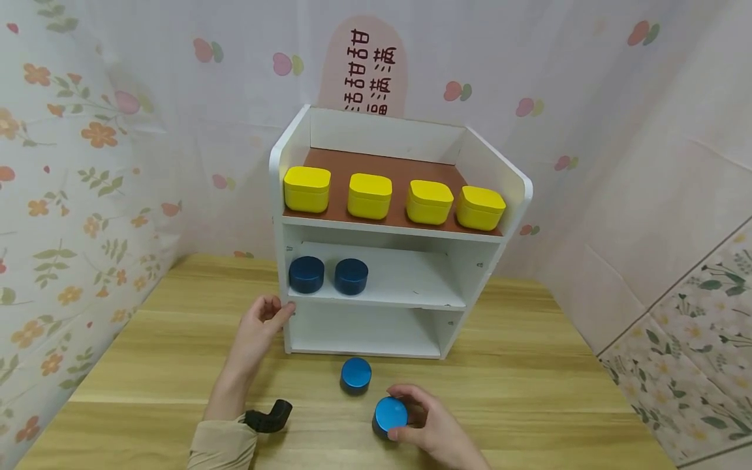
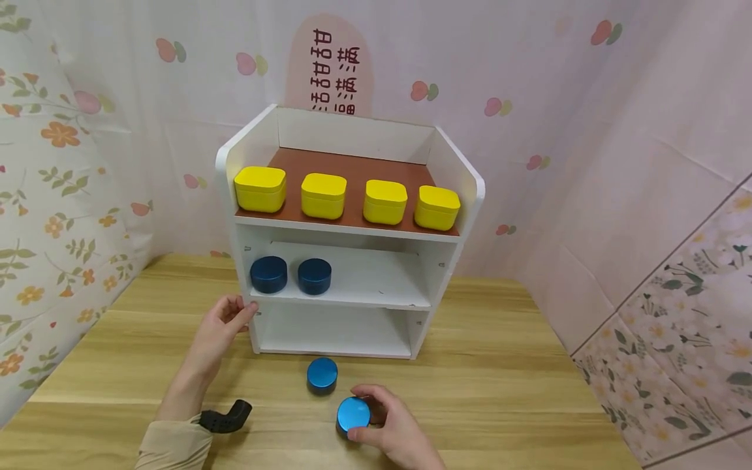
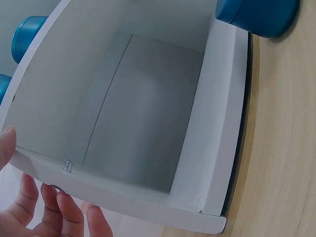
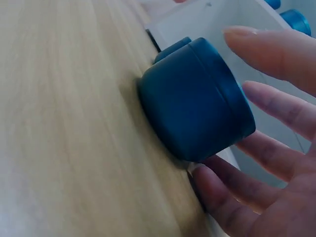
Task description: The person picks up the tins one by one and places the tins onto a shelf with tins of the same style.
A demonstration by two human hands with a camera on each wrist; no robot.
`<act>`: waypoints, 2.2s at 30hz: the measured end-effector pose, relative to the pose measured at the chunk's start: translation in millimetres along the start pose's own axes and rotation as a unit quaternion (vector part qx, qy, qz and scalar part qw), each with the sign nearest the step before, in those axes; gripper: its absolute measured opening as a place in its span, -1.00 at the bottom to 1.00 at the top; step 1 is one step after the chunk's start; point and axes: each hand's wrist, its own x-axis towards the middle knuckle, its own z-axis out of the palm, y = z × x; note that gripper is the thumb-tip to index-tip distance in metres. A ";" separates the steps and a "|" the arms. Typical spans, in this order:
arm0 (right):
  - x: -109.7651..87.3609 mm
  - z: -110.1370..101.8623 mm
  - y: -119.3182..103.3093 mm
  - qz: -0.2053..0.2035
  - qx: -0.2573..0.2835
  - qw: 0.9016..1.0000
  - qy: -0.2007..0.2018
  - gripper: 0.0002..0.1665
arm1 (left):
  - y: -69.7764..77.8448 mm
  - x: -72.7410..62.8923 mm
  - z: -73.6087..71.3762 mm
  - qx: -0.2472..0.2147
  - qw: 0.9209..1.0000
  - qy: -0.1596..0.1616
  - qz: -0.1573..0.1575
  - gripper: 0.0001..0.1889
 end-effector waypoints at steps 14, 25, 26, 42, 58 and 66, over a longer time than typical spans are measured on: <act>3.8 3.9 1.3 0.037 -0.008 0.999 0.009 -0.27 | 2.3 -0.3 -1.6 0.002 1.000 0.004 -0.006 -0.59; -2.7 2.4 -0.9 -0.017 0.020 0.997 0.077 -0.25 | 3.4 -0.6 0.4 0.000 1.000 0.000 -0.008 -0.59; -3.2 2.1 -1.7 -0.019 0.023 0.996 0.082 -0.25 | 3.4 -0.7 0.4 0.001 1.000 0.001 -0.007 -0.59; -6.7 -5.1 -18.5 -0.025 0.026 0.979 0.201 -0.31 | 8.2 -0.9 2.1 -0.007 1.000 0.004 -0.010 -0.64; 7.4 -46.1 -64.5 -0.128 -0.034 0.965 0.226 -0.32 | 1.5 0.4 3.1 -0.009 1.000 0.003 -0.009 -0.61; 21.9 -57.5 -85.9 -0.154 -0.050 0.961 0.226 -0.33 | 2.5 -1.8 3.0 -0.006 1.000 -0.002 -0.020 -0.59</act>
